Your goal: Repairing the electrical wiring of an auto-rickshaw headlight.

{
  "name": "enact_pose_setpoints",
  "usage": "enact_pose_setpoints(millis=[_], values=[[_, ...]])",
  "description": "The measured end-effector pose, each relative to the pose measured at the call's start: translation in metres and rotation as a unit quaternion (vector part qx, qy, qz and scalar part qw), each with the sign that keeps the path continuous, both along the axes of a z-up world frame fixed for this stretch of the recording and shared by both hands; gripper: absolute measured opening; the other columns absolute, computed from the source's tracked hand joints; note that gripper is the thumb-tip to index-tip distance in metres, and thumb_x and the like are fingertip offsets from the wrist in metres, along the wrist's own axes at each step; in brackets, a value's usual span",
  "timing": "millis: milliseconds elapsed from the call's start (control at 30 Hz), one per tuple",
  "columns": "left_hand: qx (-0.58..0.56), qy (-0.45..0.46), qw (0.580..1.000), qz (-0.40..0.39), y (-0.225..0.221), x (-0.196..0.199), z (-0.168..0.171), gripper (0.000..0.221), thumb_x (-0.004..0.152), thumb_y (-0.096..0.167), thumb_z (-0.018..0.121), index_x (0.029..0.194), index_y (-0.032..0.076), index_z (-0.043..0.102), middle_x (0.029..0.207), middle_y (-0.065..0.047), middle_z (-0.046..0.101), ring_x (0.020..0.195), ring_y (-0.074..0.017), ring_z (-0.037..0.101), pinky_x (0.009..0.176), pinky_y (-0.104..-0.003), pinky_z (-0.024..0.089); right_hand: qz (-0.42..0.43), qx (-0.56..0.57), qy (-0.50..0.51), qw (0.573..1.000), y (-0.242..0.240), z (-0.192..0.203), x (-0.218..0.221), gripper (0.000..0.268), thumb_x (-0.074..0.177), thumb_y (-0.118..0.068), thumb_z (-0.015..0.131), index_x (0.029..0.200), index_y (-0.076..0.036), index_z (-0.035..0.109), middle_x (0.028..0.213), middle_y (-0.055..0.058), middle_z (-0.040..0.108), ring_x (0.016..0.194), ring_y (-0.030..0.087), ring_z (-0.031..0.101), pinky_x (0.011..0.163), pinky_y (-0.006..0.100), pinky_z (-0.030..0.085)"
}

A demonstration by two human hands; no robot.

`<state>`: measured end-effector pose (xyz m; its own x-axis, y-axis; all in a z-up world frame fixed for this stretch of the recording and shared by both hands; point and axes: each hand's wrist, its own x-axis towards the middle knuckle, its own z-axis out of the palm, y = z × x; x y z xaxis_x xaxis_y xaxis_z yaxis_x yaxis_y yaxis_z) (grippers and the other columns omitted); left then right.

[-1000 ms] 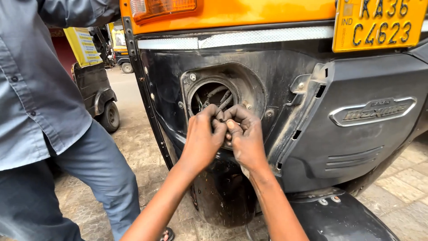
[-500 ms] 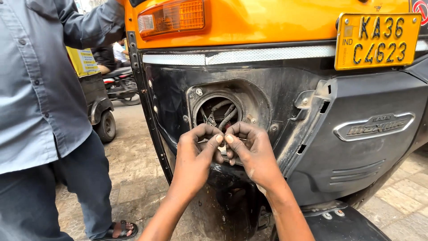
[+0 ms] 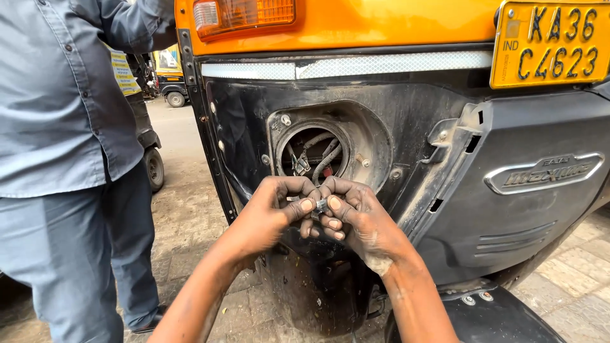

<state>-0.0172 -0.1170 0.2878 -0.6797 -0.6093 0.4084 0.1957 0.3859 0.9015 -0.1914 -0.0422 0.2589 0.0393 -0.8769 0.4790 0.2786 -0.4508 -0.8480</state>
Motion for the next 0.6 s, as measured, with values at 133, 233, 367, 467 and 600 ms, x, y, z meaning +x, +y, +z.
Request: enact_pose_setpoints(millis=[133, 233, 367, 467, 600], values=[[0.013, 0.058, 0.998, 0.022, -0.002, 0.001, -0.004, 0.012, 0.096, 0.007, 0.066, 0.098, -0.003, 0.071, 0.077, -0.008, 0.072, 0.063, -0.0101, 0.063, 0.063, -0.026, 0.054, 0.002, 0.015, -0.069, 0.997, -0.012, -0.002, 0.007, 0.017, 0.104, -0.016, 0.066, 0.108, 0.000, 0.062, 0.082, 0.003, 0.060, 0.069, 0.007, 0.056, 0.062, 0.022, 0.049], [0.105, 0.144, 0.981, 0.083, -0.004, -0.003, -0.012, 0.013, 0.093, 0.008, 0.070, 0.100, -0.003, 0.072, 0.077, -0.008, 0.073, 0.063, -0.0114, 0.065, 0.064, -0.026, 0.057, -0.032, 0.053, -0.182, 0.981, -0.004, 0.010, 0.027, 0.034, 0.096, -0.030, 0.052, 0.107, 0.001, 0.061, 0.085, 0.008, 0.069, 0.075, 0.017, 0.068, 0.073, 0.030, 0.060], [0.191, 0.242, 0.943, 0.122, -0.013, -0.019, -0.035, 0.014, 0.090, 0.005, 0.070, 0.101, -0.003, 0.072, 0.080, -0.009, 0.076, 0.064, -0.0112, 0.068, 0.064, -0.026, 0.058, -0.075, 0.062, -0.142, 0.985, -0.014, 0.006, 0.036, 0.036, 0.094, -0.029, 0.051, 0.108, 0.001, 0.064, 0.086, 0.009, 0.075, 0.079, 0.018, 0.071, 0.074, 0.029, 0.059], [0.229, 0.289, 0.924, 0.096, -0.013, -0.034, -0.052, 0.014, 0.089, 0.003, 0.072, 0.100, -0.006, 0.075, 0.076, -0.009, 0.073, 0.062, -0.0116, 0.065, 0.059, -0.027, 0.055, -0.092, 0.020, -0.110, 0.989, -0.034, -0.023, 0.023, 0.023, 0.093, -0.012, 0.066, 0.109, 0.003, 0.069, 0.086, 0.008, 0.073, 0.079, 0.015, 0.069, 0.073, 0.028, 0.057], [0.216, 0.251, 0.936, 0.118, -0.003, -0.045, -0.050, 0.017, 0.090, 0.008, 0.071, 0.099, -0.006, 0.076, 0.073, -0.007, 0.071, 0.058, -0.0123, 0.064, 0.058, -0.029, 0.058, -0.170, 0.023, -0.130, 0.977, -0.039, -0.030, 0.009, 0.019, 0.092, -0.013, 0.076, 0.102, 0.003, 0.072, 0.083, 0.007, 0.070, 0.070, 0.013, 0.063, 0.063, 0.027, 0.050]])
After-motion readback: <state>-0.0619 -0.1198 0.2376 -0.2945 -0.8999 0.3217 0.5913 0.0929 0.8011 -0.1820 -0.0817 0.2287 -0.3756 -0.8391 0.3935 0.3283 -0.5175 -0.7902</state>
